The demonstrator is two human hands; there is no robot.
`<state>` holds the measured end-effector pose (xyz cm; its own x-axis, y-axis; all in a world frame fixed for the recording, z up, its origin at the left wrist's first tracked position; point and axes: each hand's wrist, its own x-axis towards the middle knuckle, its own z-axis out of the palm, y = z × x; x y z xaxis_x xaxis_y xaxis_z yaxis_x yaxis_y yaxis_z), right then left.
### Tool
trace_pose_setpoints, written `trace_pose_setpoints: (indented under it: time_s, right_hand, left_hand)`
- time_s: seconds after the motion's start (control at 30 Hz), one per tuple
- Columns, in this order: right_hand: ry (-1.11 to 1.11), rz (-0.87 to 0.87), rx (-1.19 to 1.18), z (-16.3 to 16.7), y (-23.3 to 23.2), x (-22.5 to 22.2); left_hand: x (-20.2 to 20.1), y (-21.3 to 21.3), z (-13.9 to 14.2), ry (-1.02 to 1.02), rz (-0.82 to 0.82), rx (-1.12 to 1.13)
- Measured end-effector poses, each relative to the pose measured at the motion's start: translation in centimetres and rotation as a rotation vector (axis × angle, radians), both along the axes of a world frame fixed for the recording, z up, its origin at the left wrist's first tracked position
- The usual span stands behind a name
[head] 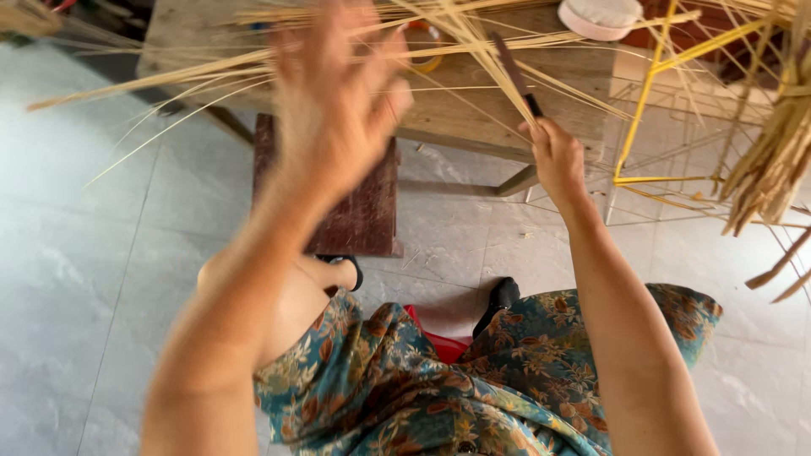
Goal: The person sits on a low stool and uses a knife to scrape and smooth thin bamboo strips held in the left hand. After scraping several strips, they gather them into a bundle and place the bundle into a yellow wire frame on the floor.
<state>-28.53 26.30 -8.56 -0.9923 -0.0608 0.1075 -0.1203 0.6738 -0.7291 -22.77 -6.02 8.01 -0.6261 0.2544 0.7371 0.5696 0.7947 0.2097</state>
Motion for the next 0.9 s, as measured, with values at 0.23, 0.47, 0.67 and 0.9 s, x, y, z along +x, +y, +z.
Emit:
trace_pose_setpoints:
  time_s: [0.23,0.47,0.67,0.9]
  right_hand:
    - [0.123,0.073,0.399,1.2,1.0,-4.6]
    - [0.190,-0.008,0.483,1.9,0.1,-6.2]
    - [0.343,0.042,0.554,0.5,-0.2,-7.6]
    - [0.509,0.006,0.418,0.2,1.5,-4.9]
  left_hand:
    - [0.8,2.3,-16.0,-1.087,-0.120,-0.455]
    - [-0.2,3.0,-15.8,-1.084,-0.133,-0.526]
    - [-0.4,4.1,-15.2,-1.085,-0.190,-0.517]
    - [-0.7,5.8,-13.6,-1.035,-0.223,-0.530]
